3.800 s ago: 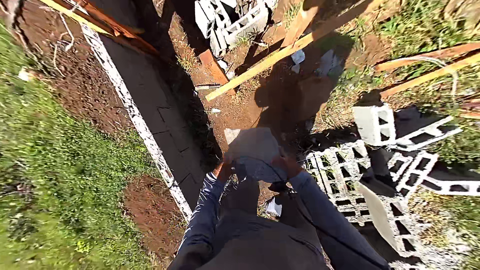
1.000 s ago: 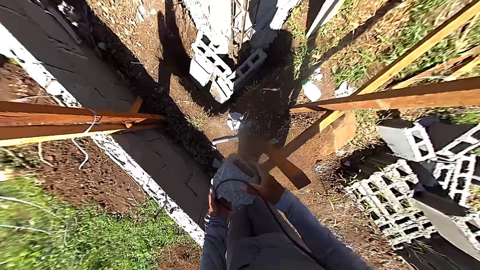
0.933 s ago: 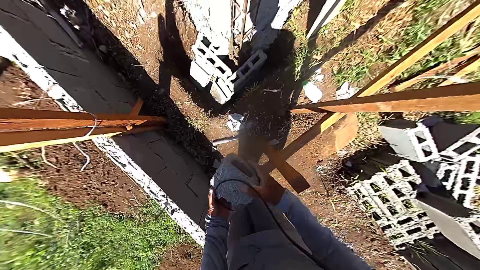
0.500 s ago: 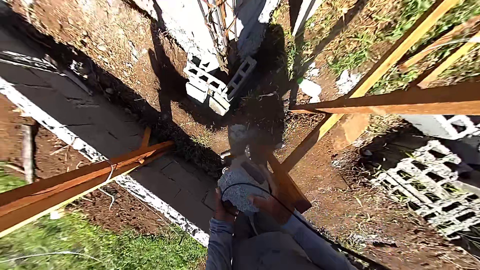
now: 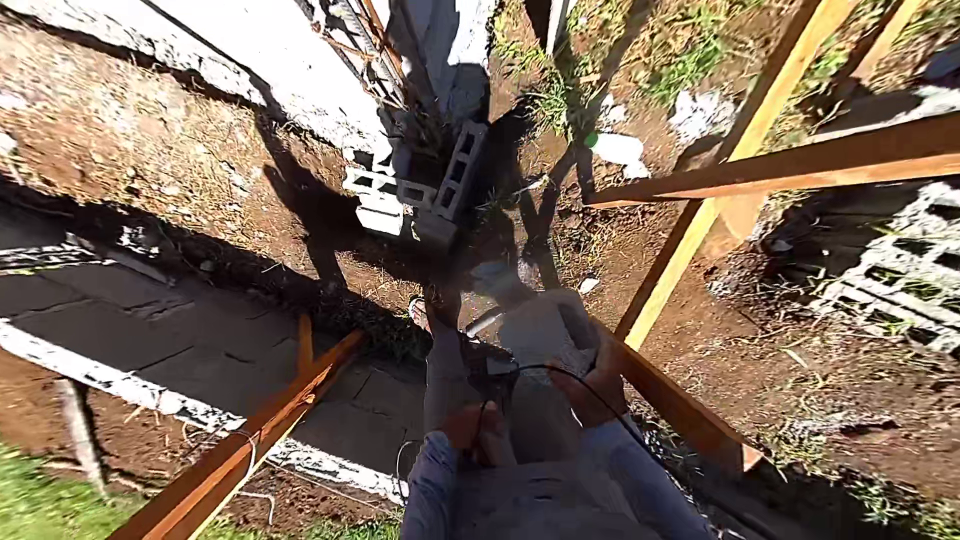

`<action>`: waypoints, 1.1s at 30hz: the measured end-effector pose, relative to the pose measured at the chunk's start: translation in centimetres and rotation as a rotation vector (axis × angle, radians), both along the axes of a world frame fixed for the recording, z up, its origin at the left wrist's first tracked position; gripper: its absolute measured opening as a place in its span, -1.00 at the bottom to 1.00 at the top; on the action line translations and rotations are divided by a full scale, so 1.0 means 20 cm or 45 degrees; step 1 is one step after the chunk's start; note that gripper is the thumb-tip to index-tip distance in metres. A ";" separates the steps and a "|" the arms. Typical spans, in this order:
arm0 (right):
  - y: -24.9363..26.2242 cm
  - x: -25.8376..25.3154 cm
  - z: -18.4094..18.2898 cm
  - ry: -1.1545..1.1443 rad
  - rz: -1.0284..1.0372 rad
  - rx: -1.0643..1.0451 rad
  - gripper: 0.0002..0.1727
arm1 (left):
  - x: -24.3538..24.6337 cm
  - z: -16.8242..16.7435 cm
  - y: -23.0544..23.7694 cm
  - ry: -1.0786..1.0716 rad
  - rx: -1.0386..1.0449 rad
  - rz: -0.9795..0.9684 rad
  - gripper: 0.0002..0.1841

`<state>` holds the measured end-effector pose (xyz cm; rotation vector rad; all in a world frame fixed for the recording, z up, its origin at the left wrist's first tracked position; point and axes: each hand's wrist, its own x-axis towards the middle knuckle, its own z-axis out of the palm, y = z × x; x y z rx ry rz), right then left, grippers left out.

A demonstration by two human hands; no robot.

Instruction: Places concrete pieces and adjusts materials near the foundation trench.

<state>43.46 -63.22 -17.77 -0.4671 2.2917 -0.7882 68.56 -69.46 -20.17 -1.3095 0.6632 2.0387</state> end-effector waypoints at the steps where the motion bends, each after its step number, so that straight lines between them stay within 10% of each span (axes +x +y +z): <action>1: -0.02 0.04 -0.06 0.005 -0.030 0.053 0.29 | 0.07 -0.04 0.00 0.063 0.052 -0.086 -0.44; 18: -1.07 0.19 -0.27 -0.184 -0.062 0.304 -0.29 | 0.62 -0.19 -0.39 0.321 0.201 0.190 -0.46; 33: -1.87 -0.38 -1.44 -0.167 0.277 0.659 -0.27 | 0.12 -0.53 -0.65 -0.002 0.175 0.239 -0.41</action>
